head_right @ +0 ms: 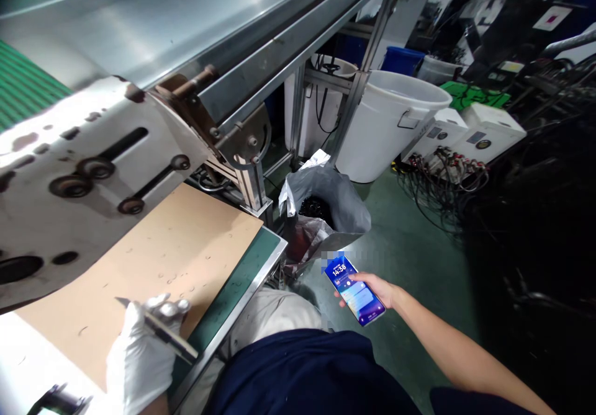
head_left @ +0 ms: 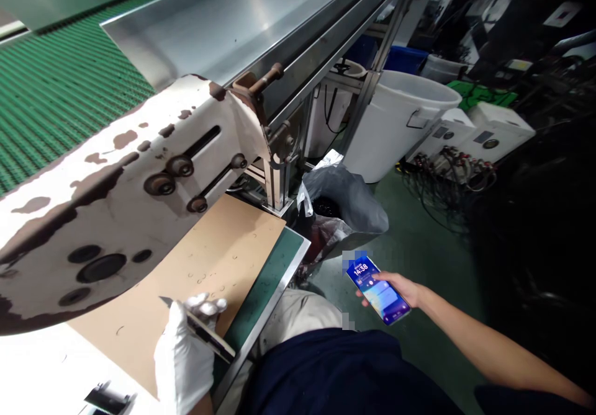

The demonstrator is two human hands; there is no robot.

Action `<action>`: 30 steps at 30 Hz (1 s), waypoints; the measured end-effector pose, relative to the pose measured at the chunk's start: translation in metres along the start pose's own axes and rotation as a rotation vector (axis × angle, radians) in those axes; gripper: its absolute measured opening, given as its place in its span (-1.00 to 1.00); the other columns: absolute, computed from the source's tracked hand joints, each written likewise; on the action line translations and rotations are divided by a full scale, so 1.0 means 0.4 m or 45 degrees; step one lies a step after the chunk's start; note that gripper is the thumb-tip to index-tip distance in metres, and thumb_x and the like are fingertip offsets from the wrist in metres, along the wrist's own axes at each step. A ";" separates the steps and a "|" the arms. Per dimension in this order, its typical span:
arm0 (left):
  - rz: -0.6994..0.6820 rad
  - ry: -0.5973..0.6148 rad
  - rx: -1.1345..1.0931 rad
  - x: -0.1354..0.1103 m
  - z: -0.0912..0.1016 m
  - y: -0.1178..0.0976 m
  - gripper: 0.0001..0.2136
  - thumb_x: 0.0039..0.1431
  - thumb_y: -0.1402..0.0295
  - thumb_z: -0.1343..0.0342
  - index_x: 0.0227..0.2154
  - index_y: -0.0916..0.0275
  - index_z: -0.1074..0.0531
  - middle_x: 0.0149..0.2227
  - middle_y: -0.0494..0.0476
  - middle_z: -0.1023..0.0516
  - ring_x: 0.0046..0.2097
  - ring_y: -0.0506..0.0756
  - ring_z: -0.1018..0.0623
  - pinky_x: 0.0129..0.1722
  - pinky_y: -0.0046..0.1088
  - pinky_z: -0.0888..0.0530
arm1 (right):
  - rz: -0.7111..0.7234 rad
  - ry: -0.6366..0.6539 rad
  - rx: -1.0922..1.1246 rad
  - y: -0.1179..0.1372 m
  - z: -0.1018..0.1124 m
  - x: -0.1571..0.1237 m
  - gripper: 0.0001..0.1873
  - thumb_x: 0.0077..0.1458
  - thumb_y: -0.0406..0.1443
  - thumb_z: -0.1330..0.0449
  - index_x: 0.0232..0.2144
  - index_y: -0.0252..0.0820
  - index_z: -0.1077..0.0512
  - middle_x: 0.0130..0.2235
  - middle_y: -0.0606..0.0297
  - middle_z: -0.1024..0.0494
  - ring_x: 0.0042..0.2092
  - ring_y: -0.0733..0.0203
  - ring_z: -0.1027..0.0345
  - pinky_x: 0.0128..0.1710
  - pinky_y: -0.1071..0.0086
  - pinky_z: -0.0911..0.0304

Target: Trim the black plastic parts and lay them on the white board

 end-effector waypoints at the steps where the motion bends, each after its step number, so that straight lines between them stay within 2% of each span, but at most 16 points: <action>1: -0.001 0.001 0.001 0.000 0.000 0.000 -0.76 0.08 0.19 -0.20 -0.48 0.30 -0.47 -0.58 -0.06 -0.47 -0.48 0.02 -0.50 -0.25 -0.36 -0.51 | -0.001 0.001 -0.001 0.000 0.000 0.001 -0.64 0.20 -0.09 -0.11 -0.11 -0.24 -0.40 -0.11 0.18 -0.51 -0.15 0.11 -0.43 -0.16 0.13 -0.35; 30: -0.001 -0.018 0.008 0.002 0.008 0.006 -0.75 0.09 0.19 -0.20 -0.49 0.31 -0.48 -0.59 -0.05 -0.48 -0.49 0.00 -0.50 -0.26 -0.42 -0.51 | -0.031 -0.041 -0.009 -0.001 -0.007 0.016 -0.67 0.20 -0.13 -0.13 -0.11 -0.24 -0.40 -0.10 0.18 -0.51 -0.15 0.12 -0.43 -0.15 0.12 -0.35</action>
Point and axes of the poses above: each hand's wrist, its own x-axis towards the middle knuckle, its own z-axis out of the back of the hand, y = z × x, the point moved 1 cm from there along x, towards the middle knuckle
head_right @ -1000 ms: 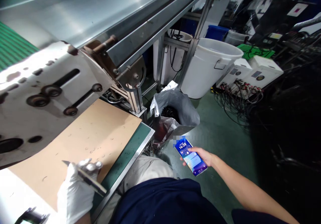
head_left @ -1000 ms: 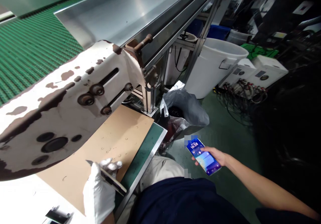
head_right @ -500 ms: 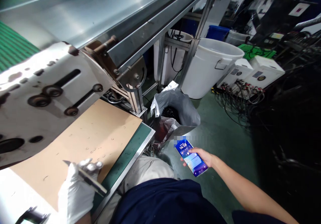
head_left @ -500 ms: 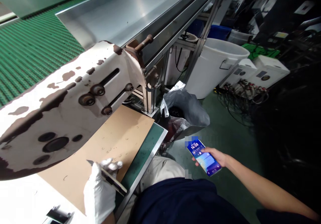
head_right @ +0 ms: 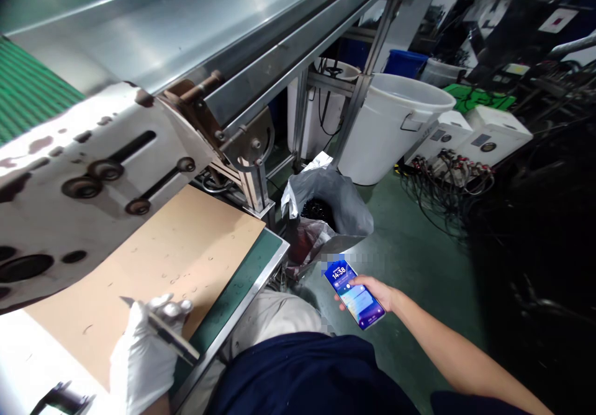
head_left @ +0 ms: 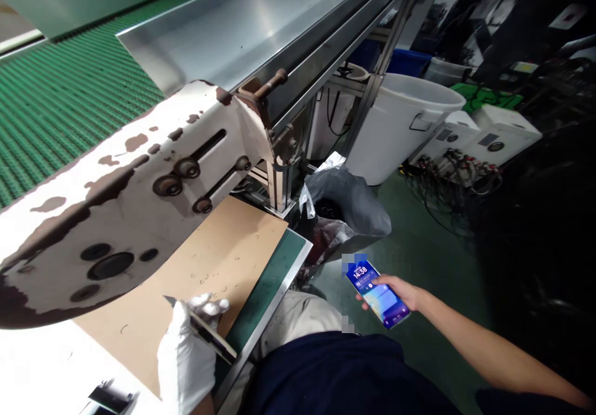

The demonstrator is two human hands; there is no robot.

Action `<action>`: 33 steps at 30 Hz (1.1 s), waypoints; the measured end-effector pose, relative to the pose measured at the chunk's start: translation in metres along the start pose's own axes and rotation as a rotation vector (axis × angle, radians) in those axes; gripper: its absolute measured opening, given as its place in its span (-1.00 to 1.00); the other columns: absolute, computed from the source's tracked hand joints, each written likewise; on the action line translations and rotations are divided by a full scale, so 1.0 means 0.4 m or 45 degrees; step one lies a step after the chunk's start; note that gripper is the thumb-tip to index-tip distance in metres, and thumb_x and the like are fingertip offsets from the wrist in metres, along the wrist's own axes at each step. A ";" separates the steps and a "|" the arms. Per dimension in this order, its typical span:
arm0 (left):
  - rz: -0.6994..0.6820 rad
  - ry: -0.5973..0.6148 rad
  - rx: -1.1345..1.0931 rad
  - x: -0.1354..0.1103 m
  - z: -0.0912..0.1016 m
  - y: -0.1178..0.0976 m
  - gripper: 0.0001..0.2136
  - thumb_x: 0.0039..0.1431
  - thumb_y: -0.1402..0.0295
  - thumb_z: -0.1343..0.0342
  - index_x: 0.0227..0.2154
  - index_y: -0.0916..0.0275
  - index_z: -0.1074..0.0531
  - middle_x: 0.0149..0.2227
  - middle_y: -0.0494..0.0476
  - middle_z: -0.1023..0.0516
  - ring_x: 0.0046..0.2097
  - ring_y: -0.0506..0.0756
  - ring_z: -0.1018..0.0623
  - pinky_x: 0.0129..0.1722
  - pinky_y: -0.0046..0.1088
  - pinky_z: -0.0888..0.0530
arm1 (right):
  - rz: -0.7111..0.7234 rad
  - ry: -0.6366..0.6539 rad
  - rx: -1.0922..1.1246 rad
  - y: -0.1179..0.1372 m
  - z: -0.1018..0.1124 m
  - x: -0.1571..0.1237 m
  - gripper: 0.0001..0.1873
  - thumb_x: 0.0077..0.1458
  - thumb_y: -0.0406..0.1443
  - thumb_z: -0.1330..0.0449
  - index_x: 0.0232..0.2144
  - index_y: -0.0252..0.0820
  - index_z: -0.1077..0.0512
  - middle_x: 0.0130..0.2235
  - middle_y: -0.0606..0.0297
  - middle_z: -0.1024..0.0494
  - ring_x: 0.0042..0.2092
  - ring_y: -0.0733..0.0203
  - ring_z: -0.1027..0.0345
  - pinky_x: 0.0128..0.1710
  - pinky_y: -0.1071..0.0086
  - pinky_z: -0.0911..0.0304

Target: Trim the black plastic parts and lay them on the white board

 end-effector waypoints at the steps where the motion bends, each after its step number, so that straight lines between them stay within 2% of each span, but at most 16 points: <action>1: 0.001 0.001 0.002 0.001 0.001 0.000 -0.74 0.09 0.18 -0.21 -0.49 0.31 -0.48 -0.60 -0.05 -0.48 -0.49 0.00 -0.50 -0.26 -0.42 -0.51 | 0.003 0.000 0.000 0.000 -0.001 0.001 -0.68 0.20 -0.13 -0.13 -0.11 -0.24 -0.40 -0.10 0.18 -0.51 -0.16 0.12 -0.43 -0.16 0.13 -0.35; 15: -0.003 -0.004 0.038 0.004 0.008 0.003 -0.72 0.03 0.14 -0.25 -0.47 0.31 -0.49 -0.60 -0.06 -0.49 -0.48 0.01 -0.52 -0.25 -0.42 -0.50 | -0.022 0.021 0.048 -0.007 0.002 0.012 -0.69 0.20 -0.15 -0.13 -0.10 -0.24 -0.39 -0.10 0.19 -0.50 -0.18 0.14 -0.43 -0.20 0.16 -0.37; 26: -0.002 -0.007 0.062 0.003 0.005 0.000 -0.71 0.07 0.14 -0.21 -0.48 0.32 -0.49 -0.62 -0.04 -0.48 -0.46 0.03 -0.55 -0.25 -0.44 -0.51 | -0.075 0.094 0.193 -0.010 -0.008 0.011 -0.46 0.18 0.08 -0.02 -0.09 -0.24 -0.39 -0.15 0.16 -0.52 -0.22 0.13 -0.44 -0.22 0.16 -0.35; 33: -0.017 0.035 0.042 0.005 0.008 0.005 -0.71 0.06 0.14 -0.22 -0.48 0.31 -0.49 -0.61 -0.04 -0.48 -0.48 0.02 -0.53 -0.27 -0.42 -0.52 | -0.071 0.050 0.280 -0.026 0.005 0.005 -0.57 0.20 -0.03 -0.08 -0.09 -0.24 -0.39 -0.09 0.16 -0.50 -0.16 0.12 -0.43 -0.16 0.13 -0.34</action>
Point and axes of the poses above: each hand's wrist, its own x-axis towards the middle knuckle, its own z-axis out of the back of the hand, y = z × x, the point moved 1 cm from there along x, towards the middle knuckle
